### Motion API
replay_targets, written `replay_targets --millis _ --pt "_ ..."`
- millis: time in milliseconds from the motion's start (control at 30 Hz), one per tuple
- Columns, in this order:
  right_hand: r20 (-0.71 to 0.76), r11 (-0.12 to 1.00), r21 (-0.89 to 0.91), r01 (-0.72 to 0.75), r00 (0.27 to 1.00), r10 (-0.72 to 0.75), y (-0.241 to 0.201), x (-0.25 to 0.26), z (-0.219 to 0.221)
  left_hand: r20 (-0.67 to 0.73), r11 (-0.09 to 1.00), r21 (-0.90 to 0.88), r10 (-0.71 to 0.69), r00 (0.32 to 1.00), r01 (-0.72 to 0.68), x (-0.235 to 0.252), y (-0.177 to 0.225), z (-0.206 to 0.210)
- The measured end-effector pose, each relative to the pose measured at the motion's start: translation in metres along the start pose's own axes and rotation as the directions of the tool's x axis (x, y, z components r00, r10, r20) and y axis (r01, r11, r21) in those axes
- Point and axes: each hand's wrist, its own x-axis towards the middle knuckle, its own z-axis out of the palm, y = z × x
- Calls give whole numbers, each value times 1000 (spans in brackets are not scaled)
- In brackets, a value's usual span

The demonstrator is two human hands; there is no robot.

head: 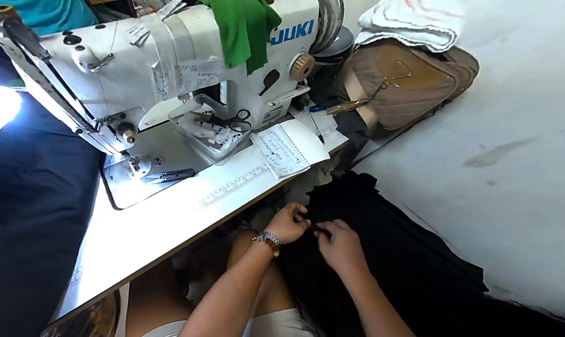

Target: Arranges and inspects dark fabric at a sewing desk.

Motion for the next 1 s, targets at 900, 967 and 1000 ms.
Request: replay_targets --millis 900,967,1000 --pt "-122 997 75 -9 992 18 3 -3 -30 100 922 329 -248 964 203 0 -15 -21" --pt "-59 997 71 -20 998 24 -7 -6 -19 98 975 145 -185 978 170 -4 5 -28" --pt "-18 998 56 -33 999 34 -13 -6 -12 74 987 57 -157 985 153 -4 13 -27"
